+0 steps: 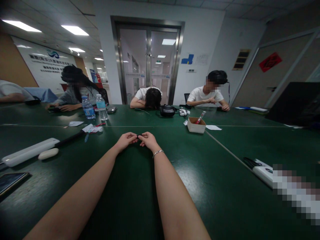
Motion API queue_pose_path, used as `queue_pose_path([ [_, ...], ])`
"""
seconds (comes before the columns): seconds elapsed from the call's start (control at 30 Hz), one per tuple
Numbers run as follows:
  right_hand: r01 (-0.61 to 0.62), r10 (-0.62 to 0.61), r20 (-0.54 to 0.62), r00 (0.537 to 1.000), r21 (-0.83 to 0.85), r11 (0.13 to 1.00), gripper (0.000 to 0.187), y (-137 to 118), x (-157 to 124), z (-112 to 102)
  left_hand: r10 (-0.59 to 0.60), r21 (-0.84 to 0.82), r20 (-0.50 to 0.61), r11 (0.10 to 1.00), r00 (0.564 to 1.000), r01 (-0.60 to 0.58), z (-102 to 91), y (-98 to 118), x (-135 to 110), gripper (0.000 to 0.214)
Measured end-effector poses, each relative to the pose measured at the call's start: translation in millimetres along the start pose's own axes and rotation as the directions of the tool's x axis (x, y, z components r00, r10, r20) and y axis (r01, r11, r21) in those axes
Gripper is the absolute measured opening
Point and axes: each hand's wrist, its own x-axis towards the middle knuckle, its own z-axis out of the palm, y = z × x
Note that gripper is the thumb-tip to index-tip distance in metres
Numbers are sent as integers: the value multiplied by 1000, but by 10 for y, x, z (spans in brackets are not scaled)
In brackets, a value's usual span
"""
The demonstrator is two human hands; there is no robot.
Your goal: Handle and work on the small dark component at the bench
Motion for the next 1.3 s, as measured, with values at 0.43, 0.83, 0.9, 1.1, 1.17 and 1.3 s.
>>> queue_pose_path([
  [0.43,-12,12,-9,1000,-1,1000,15,-10,-2,-10,-29,-4,-6,1000,1000,29,10,46,-19,36],
  [0.83,-19,19,11,1000,21,1000,19,-27,0,-14,-26,-42,1,999,1000,26,22,53,-46,36],
  [0.9,-16,16,-5,1000,36,999,20,-18,7,-16,-30,-48,4,998,1000,30,26,61,-51,34],
  [1.1,-20,21,-16,1000,39,999,21,2,13,-25,18,70,13,997,1000,-19,43,48,-46,32],
  [1.17,-19,20,-12,1000,37,999,21,-5,6,-24,27,89,5,996,1000,-28,42,29,-33,34],
  [1.3,-30,30,5,1000,36,999,20,-16,4,-17,11,118,-5,993,1000,-11,20,-46,28,36],
])
